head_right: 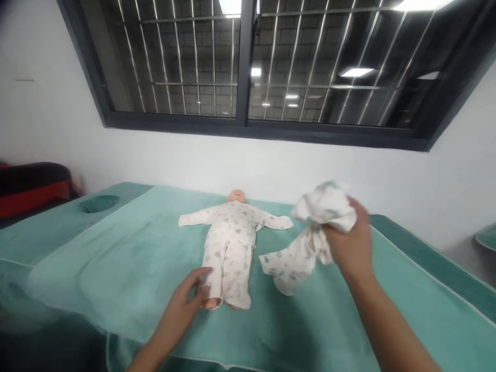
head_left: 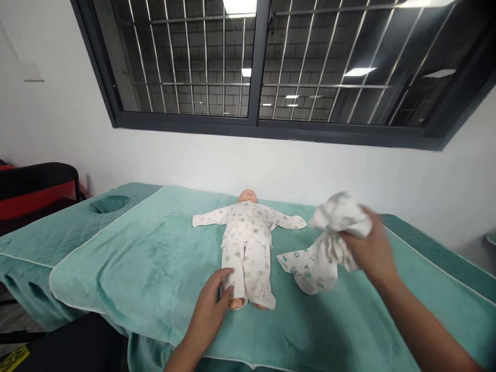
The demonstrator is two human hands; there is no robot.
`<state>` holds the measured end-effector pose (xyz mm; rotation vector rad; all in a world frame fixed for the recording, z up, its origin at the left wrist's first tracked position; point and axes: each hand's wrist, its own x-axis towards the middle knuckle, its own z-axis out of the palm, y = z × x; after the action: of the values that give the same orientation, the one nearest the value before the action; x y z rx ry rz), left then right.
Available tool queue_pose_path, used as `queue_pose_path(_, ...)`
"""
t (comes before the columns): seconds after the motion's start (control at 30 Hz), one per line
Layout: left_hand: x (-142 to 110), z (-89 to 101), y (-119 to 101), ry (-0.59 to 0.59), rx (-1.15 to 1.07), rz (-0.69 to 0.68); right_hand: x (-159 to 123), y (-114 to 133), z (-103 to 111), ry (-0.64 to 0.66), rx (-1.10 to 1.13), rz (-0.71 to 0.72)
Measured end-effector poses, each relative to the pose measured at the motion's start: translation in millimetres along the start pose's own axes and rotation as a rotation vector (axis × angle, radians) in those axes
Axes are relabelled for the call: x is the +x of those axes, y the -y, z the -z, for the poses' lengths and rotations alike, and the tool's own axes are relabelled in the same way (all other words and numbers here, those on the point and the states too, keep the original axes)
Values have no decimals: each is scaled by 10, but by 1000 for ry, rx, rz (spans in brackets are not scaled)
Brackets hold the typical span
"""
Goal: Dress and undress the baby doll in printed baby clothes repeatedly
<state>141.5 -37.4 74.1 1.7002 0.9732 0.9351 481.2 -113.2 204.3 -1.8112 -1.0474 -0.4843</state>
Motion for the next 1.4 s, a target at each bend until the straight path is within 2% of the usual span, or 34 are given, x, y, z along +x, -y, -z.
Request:
queue_pose_path(0.03, 4, -3, 31, -3, 1, 0, -117, -153, -96, 94, -16, -4)
queue_pose_path(0.07, 8, -6, 60, -10, 1, 0, -258, -294, -202, 251, -23, 29)
queue_pose_path(0.13, 17, -8, 103, -25, -3, 0, -560, -512, -413, 622, -132, 184)
queue_pose_path(0.23, 27, -10, 114, -32, -5, 4, -884, -611, -609, 752, -395, 241)
queue_pose_path(0.3, 30, -15, 96, -44, -5, 9, -948, -556, -632, 789, -473, 233)
queue_pose_path(0.37, 33, -24, 75, -64, -4, 17, -929, -474, -609, 797, -493, 230)
queue_pose_path(0.5, 85, -42, 51, -111, 16, 13, -850, -402, -612, 687, -535, 222)
queue_pose_path(0.67, 375, -46, 25, -209, 55, -63, -804, -424, -797, 536, -638, 279)
queue_pose_path(0.8, 842, -55, -26, -249, 113, -176, -716, -448, -900, 515, -716, 312)
queue_pose_path(0.9, 1336, -88, -95, -234, 181, -278, -572, -408, -921, 687, -638, 276)
queue_pose_path(0.97, 1719, -136, -148, -215, 232, -301, -438, -304, -964, 826, -473, 226)
queue_pose_path(1.0, 1917, -171, -168, -209, 244, -295, -365, -226, -1010, 847, -387, 201)
queue_pose_path(1.03, 2114, -210, -182, -203, 253, -286, -290, -135, -1079, 829, -316, 182)
queue_pose_path(1.1, 2478, -297, -183, -188, 261, -265, -142, 65, -1291, 696, -238, 182)
queue_pose_path(1.2, 2884, -405, -108, -146, 278, -251, 64, 342, -1768, 549, -194, 254)
queue_pose_path(1.27, 3039, -438, -28, -105, 289, -252, 194, 481, -2129, 557, -128, 236)
queue_pose_path(1.4, 3151, -416, 88, -11, 268, -220, 416, 629, -2721, 751, -137, 69)
